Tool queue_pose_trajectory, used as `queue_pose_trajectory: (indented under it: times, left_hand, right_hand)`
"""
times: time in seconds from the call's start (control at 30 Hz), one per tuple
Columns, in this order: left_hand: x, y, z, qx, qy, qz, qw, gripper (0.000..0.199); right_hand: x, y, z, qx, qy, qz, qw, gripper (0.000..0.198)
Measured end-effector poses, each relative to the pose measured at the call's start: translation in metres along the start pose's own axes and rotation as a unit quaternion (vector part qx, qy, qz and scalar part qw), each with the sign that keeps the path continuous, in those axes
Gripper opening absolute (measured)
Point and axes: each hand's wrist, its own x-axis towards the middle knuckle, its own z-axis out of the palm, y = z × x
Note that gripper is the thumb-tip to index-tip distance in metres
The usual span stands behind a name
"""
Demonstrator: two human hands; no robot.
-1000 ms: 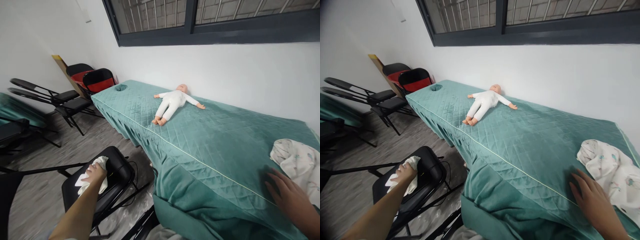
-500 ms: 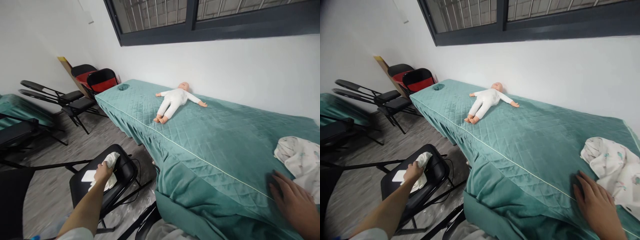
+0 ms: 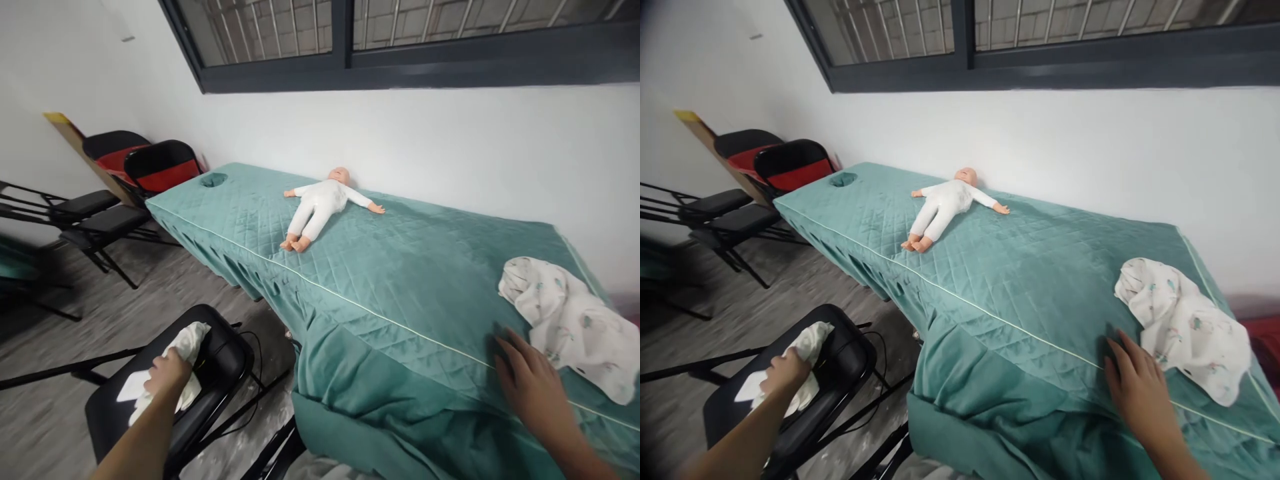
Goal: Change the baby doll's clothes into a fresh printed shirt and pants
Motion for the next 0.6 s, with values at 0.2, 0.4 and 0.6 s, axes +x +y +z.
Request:
queue_pose_trajectory:
  times: [0.2, 0.4, 0.6]
  left_hand:
    - [-0.002, 0.020, 0.003, 0.019, 0.087, 0.057, 0.994, 0.053]
    - [-0.032, 0.108, -0.033, -0.015, 0.178, 0.272, 0.946, 0.053]
    - [-0.139, 0.197, -0.039, -0.173, 0.072, 0.451, 0.873, 0.035]
  right_hand:
    - [-0.014, -0.044, -0.015, 0.056, 0.008, -0.014, 0.998, 0.032]
    - [-0.031, -0.128, -0.035, 0.197, -0.149, -0.062, 0.967, 0.030]
    - [-0.051, -0.176, -0.050, 0.280, -0.361, -0.008, 0.890, 0.026]
